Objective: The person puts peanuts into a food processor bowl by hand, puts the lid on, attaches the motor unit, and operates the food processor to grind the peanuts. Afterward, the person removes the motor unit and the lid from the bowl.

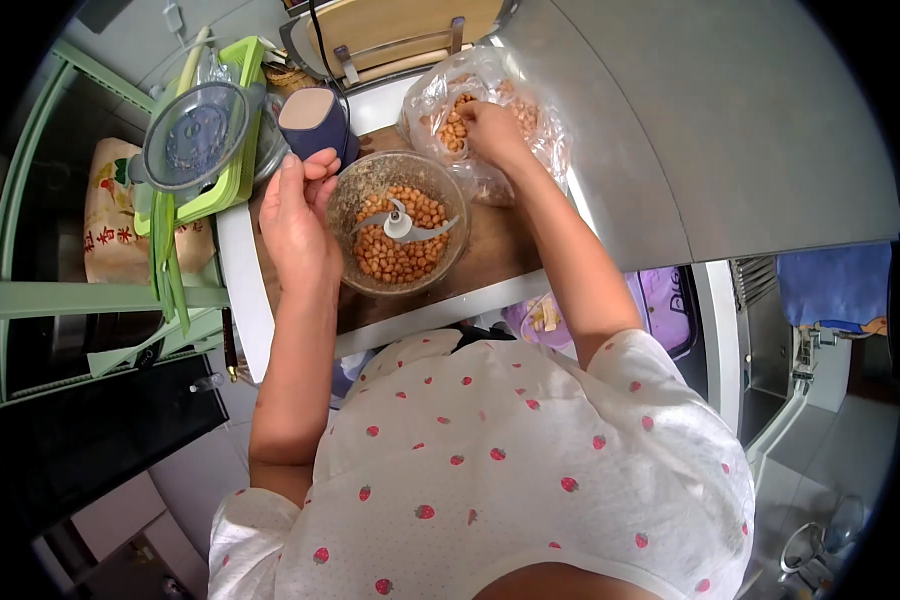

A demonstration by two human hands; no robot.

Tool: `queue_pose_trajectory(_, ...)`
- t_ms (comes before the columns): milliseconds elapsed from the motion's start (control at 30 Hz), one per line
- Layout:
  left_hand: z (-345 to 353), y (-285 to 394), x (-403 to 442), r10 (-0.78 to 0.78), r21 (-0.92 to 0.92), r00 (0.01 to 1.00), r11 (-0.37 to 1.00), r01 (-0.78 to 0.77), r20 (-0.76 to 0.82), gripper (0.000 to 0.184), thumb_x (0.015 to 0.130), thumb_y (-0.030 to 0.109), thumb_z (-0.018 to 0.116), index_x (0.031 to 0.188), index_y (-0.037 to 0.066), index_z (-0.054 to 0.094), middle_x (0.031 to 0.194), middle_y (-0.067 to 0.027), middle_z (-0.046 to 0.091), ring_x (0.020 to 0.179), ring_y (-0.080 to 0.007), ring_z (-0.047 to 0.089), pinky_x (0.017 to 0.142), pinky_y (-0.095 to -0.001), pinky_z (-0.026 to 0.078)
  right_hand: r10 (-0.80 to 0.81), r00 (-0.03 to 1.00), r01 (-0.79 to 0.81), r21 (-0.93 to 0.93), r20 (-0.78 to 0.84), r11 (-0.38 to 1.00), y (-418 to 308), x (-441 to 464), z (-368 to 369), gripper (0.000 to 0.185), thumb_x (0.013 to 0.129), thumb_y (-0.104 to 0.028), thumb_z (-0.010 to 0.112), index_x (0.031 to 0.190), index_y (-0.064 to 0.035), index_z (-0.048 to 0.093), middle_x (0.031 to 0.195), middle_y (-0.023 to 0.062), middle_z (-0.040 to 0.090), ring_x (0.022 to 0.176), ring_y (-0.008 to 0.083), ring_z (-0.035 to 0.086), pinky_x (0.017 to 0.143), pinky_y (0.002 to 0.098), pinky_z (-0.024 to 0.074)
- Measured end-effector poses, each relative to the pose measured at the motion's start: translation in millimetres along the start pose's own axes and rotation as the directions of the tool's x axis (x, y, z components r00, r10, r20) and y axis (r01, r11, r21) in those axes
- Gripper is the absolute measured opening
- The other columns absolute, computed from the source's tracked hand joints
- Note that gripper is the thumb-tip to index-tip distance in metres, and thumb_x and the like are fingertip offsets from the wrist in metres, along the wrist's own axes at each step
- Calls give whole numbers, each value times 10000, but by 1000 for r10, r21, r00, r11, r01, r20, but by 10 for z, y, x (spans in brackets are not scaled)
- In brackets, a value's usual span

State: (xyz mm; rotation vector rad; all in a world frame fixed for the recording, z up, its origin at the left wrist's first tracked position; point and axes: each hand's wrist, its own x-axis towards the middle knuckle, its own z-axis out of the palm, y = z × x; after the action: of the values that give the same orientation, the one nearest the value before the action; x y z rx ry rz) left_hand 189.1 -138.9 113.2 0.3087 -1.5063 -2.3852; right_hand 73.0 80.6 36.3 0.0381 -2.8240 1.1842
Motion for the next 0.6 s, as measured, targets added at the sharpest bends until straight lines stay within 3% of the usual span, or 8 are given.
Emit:
queue_pose_trajectory(67,44,-15,14,6,13,1000,1000,-6,-6,254,942,233,503,811,24,565,967,-143,642,880,-201,611,783,-288,500,-65,992,90,-230,111,969,45,146,66,265,789,-32,557,1038,3,640,1006,208,642,955,328,614,825,360,479)
queue_pose_trajectory(167,101,-26,53,34,1,999,999,-35,39,253,937,236,512,816,22,570,970,-141,645,886,-204,611,789,-288,492,-100,964,189,-374,245,908,100,332,161,263,777,-84,561,1007,21,633,1011,234,629,968,362,597,835,384,473)
queue_pose_trajectory(367,429,12,211,-2,105,989,994,-13,146,253,935,233,503,836,19,594,945,-122,652,875,-179,611,808,-277,470,-85,938,213,-367,336,905,208,463,540,349,804,-244,555,1003,34,628,1008,242,625,963,359,599,873,396,467)
queue_pose_trajectory(400,517,20,243,-44,199,977,980,2,208,245,931,220,495,854,14,603,939,-113,653,872,-167,608,808,-272,468,-42,918,210,-392,395,896,56,374,415,309,790,-161,563,1036,15,628,1068,215,620,977,331,608,894,389,468)
queue_pose_trajectory(433,591,8,281,-91,291,960,957,11,265,240,926,207,488,872,9,612,934,-105,653,868,-155,606,807,-266,466,-43,917,211,-391,396,896,17,297,363,309,790,-161,563,1036,15,628,1068,215,620,977,331,608,894,389,468)
queue_pose_trajectory(500,711,-56,398,-128,359,939,933,5,319,229,910,180,485,908,3,631,924,-81,652,859,-131,597,809,-255,461,-117,901,303,-414,417,859,10,212,294,359,816,-251,544,1043,16,622,1106,208,599,1031,329,581,898,390,464)
queue_pose_trajectory(600,923,-211,564,-381,563,766,826,30,518,198,882,134,510,933,10,656,910,-47,648,856,-112,582,802,-246,457,-120,899,323,-453,421,831,339,331,463,389,826,-328,543,1048,-22,632,1144,192,575,1072,328,556,894,391,463)
